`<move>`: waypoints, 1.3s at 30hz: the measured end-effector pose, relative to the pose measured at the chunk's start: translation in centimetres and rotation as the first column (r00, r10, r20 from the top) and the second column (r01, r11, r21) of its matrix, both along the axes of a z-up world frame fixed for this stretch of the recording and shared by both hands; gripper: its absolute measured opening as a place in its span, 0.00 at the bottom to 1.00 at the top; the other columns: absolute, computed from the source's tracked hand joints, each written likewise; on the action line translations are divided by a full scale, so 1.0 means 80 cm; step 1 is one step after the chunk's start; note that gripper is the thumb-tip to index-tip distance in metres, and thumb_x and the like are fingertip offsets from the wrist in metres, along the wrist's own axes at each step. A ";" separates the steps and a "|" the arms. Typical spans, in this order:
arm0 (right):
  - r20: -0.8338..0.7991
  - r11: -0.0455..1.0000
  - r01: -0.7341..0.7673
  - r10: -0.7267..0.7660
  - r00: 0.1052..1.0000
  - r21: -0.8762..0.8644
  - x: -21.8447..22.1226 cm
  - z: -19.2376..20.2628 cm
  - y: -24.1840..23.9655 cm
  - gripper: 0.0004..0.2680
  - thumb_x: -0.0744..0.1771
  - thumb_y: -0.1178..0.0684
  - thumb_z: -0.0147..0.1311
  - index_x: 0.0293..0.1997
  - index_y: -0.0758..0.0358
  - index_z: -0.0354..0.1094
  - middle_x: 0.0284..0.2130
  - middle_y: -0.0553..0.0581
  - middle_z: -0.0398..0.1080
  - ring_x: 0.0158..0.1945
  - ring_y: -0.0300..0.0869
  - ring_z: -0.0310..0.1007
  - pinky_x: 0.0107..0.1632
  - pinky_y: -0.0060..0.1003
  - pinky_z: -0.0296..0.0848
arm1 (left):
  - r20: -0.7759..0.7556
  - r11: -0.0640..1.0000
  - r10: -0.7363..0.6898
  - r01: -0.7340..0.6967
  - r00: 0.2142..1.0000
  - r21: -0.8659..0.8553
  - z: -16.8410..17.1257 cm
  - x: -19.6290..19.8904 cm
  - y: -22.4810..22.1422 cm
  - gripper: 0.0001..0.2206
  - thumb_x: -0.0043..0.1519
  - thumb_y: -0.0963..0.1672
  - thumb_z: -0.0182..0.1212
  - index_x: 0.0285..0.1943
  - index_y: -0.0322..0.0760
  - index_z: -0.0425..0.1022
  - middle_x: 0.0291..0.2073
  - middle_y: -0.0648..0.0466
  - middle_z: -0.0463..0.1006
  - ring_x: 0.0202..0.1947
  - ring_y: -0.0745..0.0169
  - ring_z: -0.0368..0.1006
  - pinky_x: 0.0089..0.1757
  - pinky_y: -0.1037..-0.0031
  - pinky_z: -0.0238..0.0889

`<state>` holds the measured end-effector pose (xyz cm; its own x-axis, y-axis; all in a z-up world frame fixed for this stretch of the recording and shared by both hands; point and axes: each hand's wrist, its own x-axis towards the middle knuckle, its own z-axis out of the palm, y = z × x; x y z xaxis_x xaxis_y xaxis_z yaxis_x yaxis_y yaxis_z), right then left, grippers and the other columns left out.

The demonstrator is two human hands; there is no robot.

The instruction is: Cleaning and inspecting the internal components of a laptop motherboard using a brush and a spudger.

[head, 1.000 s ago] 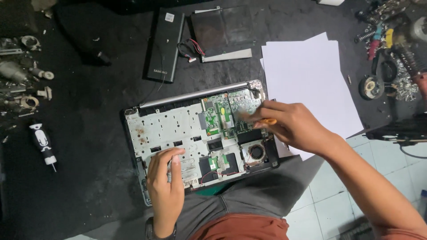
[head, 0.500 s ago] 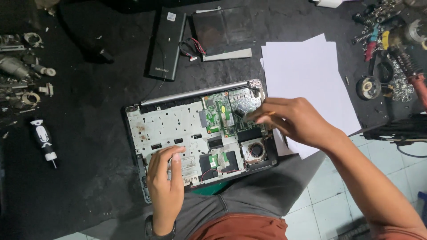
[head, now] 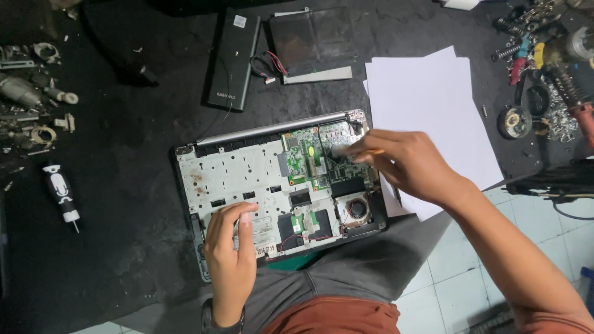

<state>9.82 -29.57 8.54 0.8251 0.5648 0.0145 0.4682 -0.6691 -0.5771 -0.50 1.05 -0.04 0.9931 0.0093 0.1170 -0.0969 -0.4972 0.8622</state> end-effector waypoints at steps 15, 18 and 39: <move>-0.025 0.999 0.037 -0.037 0.999 0.025 -0.006 -0.002 -0.002 0.07 0.71 0.53 0.48 0.46 0.59 0.74 0.37 0.52 0.78 0.31 0.40 0.78 0.34 0.32 0.70 | 0.002 1.000 0.004 -0.004 1.000 0.000 -0.002 -0.001 0.000 0.11 0.72 0.42 0.46 0.53 0.36 0.76 0.46 0.51 0.80 0.51 0.53 0.75 0.51 0.64 0.69; -0.046 0.996 0.066 -0.064 0.997 0.056 -0.005 0.004 0.004 0.08 0.71 0.53 0.46 0.46 0.58 0.75 0.35 0.51 0.77 0.25 0.37 0.67 0.31 0.30 0.64 | -0.002 1.000 0.012 -0.012 1.000 0.002 -0.002 0.000 0.000 0.11 0.72 0.43 0.46 0.52 0.36 0.76 0.46 0.51 0.80 0.50 0.54 0.76 0.50 0.64 0.70; -0.051 0.998 0.002 0.001 0.999 0.062 -0.002 -0.005 0.001 0.07 0.71 0.53 0.48 0.48 0.60 0.73 0.37 0.53 0.77 0.34 0.42 0.78 0.35 0.33 0.70 | -0.005 1.000 0.013 -0.013 1.000 0.017 -0.002 -0.001 0.000 0.12 0.72 0.43 0.46 0.52 0.37 0.76 0.46 0.51 0.80 0.50 0.54 0.75 0.51 0.64 0.69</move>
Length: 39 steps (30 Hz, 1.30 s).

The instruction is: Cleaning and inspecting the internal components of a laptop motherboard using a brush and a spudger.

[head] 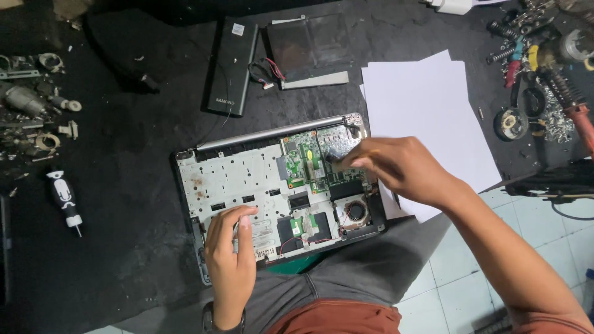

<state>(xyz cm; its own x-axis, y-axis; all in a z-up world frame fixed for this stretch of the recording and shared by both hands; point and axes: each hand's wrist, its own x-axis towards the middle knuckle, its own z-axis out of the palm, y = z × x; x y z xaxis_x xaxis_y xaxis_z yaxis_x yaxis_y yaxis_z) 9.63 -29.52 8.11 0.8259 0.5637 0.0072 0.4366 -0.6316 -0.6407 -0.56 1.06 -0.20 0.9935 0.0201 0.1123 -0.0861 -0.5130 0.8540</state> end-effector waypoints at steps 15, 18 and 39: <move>0.129 0.980 0.170 -0.156 0.979 -0.104 -0.004 -0.018 -0.001 0.06 0.71 0.56 0.48 0.43 0.61 0.73 0.32 0.51 0.76 0.23 0.40 0.69 0.28 0.34 0.64 | -0.008 1.000 -0.007 0.007 1.000 -0.006 0.001 0.000 0.000 0.12 0.72 0.44 0.46 0.53 0.38 0.77 0.46 0.52 0.80 0.51 0.54 0.75 0.51 0.64 0.69; 0.116 0.987 0.150 -0.142 0.983 -0.058 -0.003 -0.021 -0.002 0.06 0.71 0.57 0.47 0.48 0.61 0.72 0.30 0.52 0.75 0.23 0.38 0.68 0.25 0.31 0.62 | -0.013 1.000 -0.009 0.009 1.000 -0.009 -0.001 0.000 -0.001 0.12 0.72 0.44 0.46 0.53 0.38 0.76 0.47 0.52 0.80 0.51 0.54 0.75 0.51 0.64 0.69; 0.225 0.995 -0.081 0.065 0.972 0.063 -0.038 -0.034 0.028 0.07 0.68 0.63 0.42 0.38 0.57 0.67 0.32 0.49 0.80 0.25 0.35 0.78 0.23 0.30 0.77 | -0.009 1.000 -0.005 0.005 1.000 -0.015 0.004 0.002 0.000 0.12 0.72 0.43 0.46 0.52 0.37 0.77 0.46 0.51 0.80 0.50 0.53 0.75 0.51 0.64 0.69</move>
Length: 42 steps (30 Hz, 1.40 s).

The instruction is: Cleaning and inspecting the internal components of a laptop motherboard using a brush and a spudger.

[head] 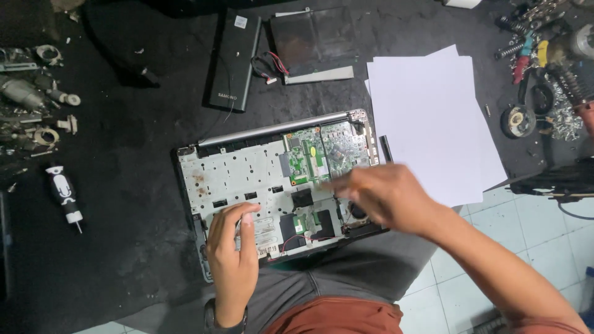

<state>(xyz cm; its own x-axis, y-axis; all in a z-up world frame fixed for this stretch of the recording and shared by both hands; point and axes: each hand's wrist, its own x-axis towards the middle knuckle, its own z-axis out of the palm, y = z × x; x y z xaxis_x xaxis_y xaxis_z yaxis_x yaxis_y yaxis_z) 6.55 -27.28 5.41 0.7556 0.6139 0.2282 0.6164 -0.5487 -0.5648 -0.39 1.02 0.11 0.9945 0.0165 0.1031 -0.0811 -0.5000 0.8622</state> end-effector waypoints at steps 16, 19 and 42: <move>-0.112 0.997 -0.080 0.079 0.991 -0.002 0.002 0.004 0.047 0.09 0.72 0.51 0.40 0.45 0.57 0.70 0.25 0.49 0.75 0.18 0.35 0.70 0.19 0.29 0.68 | 0.009 1.000 -0.009 0.009 1.000 -0.025 0.002 0.000 0.001 0.12 0.72 0.43 0.45 0.52 0.37 0.76 0.45 0.51 0.79 0.49 0.53 0.75 0.49 0.65 0.69; 0.077 0.994 0.095 -0.091 0.993 -0.050 0.013 0.003 0.045 0.01 0.70 0.60 0.53 0.43 0.61 0.70 0.31 0.48 0.75 0.27 0.41 0.73 0.25 0.36 0.65 | 0.038 0.999 -0.005 0.007 0.999 -0.032 0.004 0.001 0.001 0.11 0.72 0.42 0.46 0.51 0.36 0.76 0.45 0.51 0.79 0.49 0.53 0.75 0.50 0.65 0.69; 0.258 0.986 0.164 -0.150 0.955 -0.035 -0.012 0.007 0.010 0.07 0.65 0.66 0.47 0.38 0.59 0.69 0.30 0.52 0.72 0.27 0.41 0.66 0.28 0.33 0.61 | -0.055 0.973 0.004 -0.016 0.998 -0.229 0.018 0.001 0.001 0.09 0.73 0.47 0.41 0.54 0.39 0.58 0.51 0.47 0.78 0.46 0.55 0.75 0.49 0.65 0.68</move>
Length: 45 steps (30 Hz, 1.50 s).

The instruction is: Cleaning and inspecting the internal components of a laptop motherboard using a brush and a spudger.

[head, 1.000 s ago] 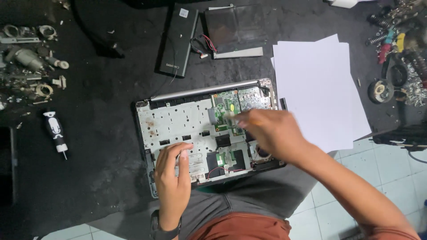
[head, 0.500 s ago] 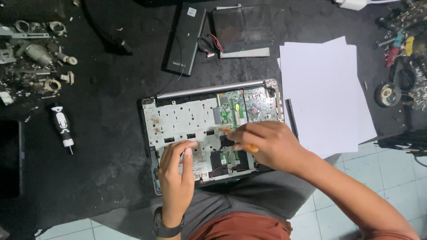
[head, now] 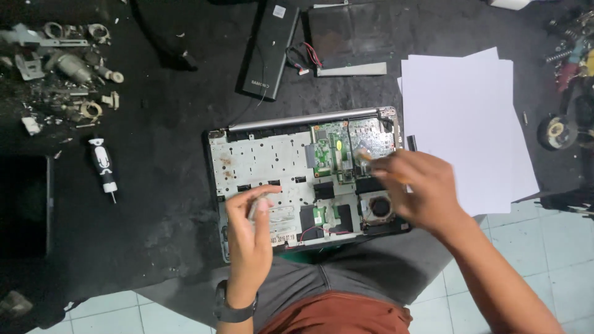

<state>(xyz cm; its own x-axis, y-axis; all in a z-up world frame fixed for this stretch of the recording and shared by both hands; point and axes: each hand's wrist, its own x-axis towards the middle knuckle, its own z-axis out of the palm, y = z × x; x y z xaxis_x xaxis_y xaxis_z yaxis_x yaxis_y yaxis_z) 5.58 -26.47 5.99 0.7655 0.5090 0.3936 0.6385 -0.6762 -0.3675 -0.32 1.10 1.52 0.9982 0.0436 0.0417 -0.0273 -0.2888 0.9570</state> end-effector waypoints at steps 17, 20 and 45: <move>-0.539 0.371 0.706 -0.462 0.704 0.604 -0.173 -0.060 -0.088 0.16 0.76 0.44 0.37 0.49 0.71 0.64 0.22 0.63 0.64 0.24 0.45 0.65 0.34 0.35 0.65 | 0.208 0.880 -0.474 0.457 0.855 0.130 0.041 0.100 -0.205 0.10 0.63 0.47 0.64 0.48 0.42 0.74 0.26 0.56 0.79 0.30 0.57 0.77 0.43 0.67 0.66; -0.548 0.268 0.715 -0.490 0.678 0.646 -0.183 -0.060 -0.095 0.15 0.76 0.42 0.37 0.49 0.67 0.61 0.31 0.66 0.65 0.28 0.48 0.67 0.32 0.35 0.67 | 0.132 0.818 -0.542 0.485 0.830 0.310 -0.001 0.114 -0.260 0.07 0.62 0.48 0.64 0.46 0.49 0.75 0.33 0.57 0.84 0.41 0.50 0.76 0.45 0.64 0.61; -0.542 0.799 0.415 -0.136 0.829 0.435 0.039 -0.023 0.068 0.08 0.72 0.56 0.50 0.42 0.71 0.72 0.19 0.60 0.74 0.22 0.43 0.68 0.33 0.37 0.67 | 0.089 0.808 -0.398 0.303 0.913 0.506 0.006 0.098 -0.021 0.17 0.66 0.45 0.62 0.61 0.32 0.73 0.68 0.43 0.67 0.75 0.39 0.51 0.69 0.46 0.37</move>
